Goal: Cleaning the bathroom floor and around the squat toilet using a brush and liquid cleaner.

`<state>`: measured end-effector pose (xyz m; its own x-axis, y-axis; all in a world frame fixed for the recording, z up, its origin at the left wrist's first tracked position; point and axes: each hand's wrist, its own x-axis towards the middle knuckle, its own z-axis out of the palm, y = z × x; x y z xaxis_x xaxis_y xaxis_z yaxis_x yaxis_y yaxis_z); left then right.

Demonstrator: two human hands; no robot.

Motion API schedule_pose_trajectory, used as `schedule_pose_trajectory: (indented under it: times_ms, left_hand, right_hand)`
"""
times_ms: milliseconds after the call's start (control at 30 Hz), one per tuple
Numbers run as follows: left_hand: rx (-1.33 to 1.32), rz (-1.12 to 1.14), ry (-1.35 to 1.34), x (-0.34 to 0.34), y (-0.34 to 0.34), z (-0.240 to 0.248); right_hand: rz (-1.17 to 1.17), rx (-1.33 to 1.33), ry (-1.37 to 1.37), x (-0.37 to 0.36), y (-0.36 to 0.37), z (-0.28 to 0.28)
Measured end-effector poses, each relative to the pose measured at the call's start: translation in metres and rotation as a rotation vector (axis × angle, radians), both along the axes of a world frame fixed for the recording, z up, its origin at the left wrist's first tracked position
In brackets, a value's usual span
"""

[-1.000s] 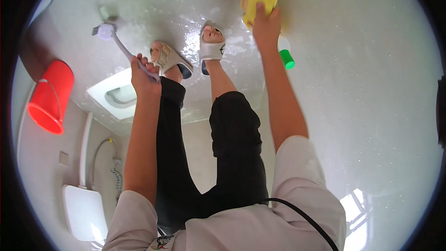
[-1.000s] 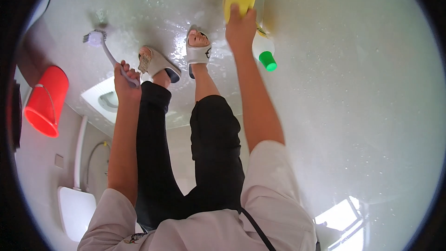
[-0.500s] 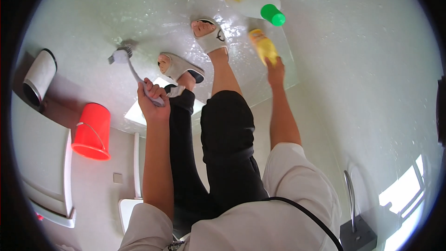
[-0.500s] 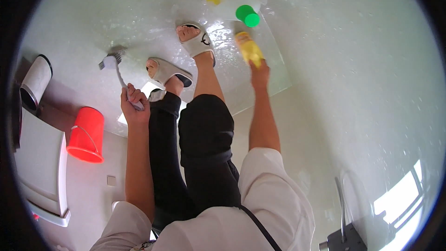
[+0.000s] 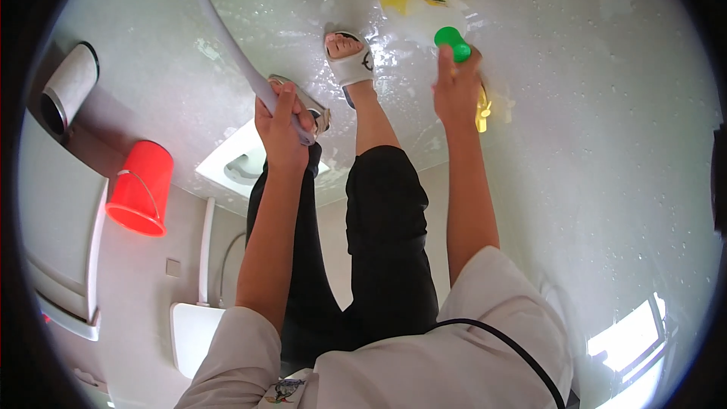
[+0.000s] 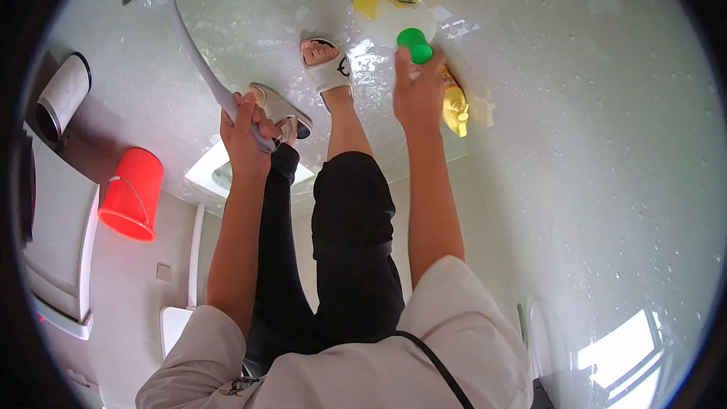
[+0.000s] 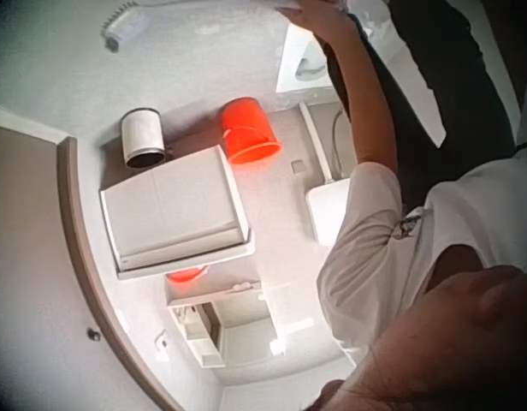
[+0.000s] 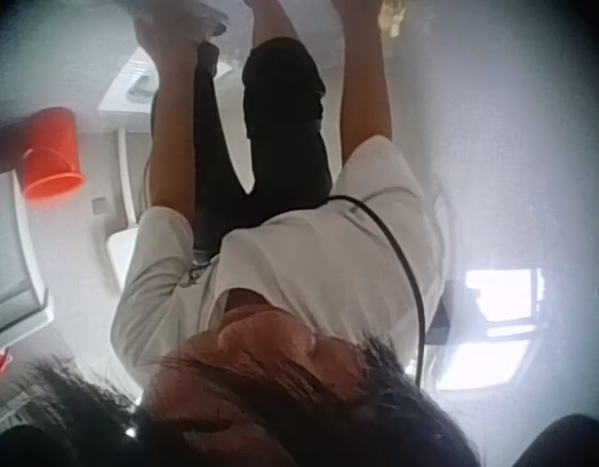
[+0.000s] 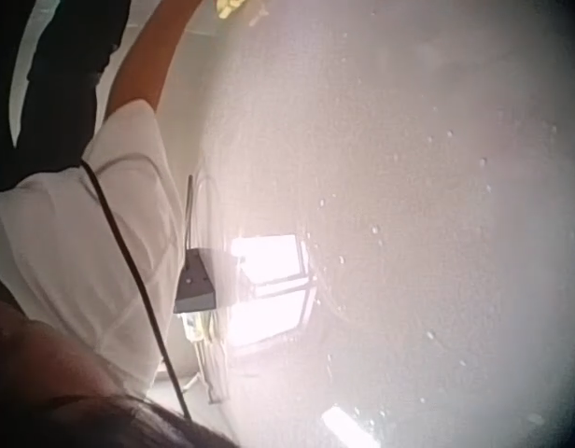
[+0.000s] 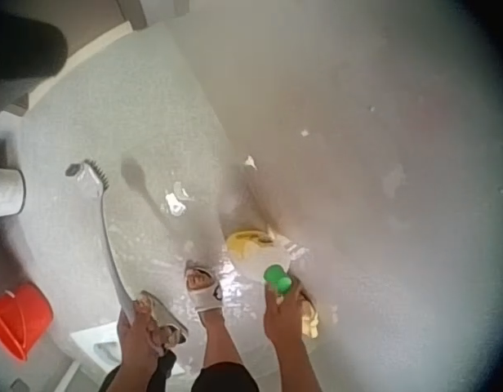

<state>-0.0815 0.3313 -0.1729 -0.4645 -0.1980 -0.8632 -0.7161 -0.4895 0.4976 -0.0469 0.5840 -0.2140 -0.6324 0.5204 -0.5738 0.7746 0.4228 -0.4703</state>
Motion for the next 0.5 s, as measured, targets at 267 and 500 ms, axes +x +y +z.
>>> schedule_pose_trajectory:
  times_ms: [267,500]
  left_hand:
    - [0.052,-0.066,0.037,-0.001,-0.006,0.000]
    - [0.073,0.062,0.035,-0.005,-0.029,-0.010]
  right_hand:
    - [0.234,0.232,-0.170,-0.025,0.008,0.004]
    - [0.329,0.193,-0.335,-0.065,0.007,0.022]
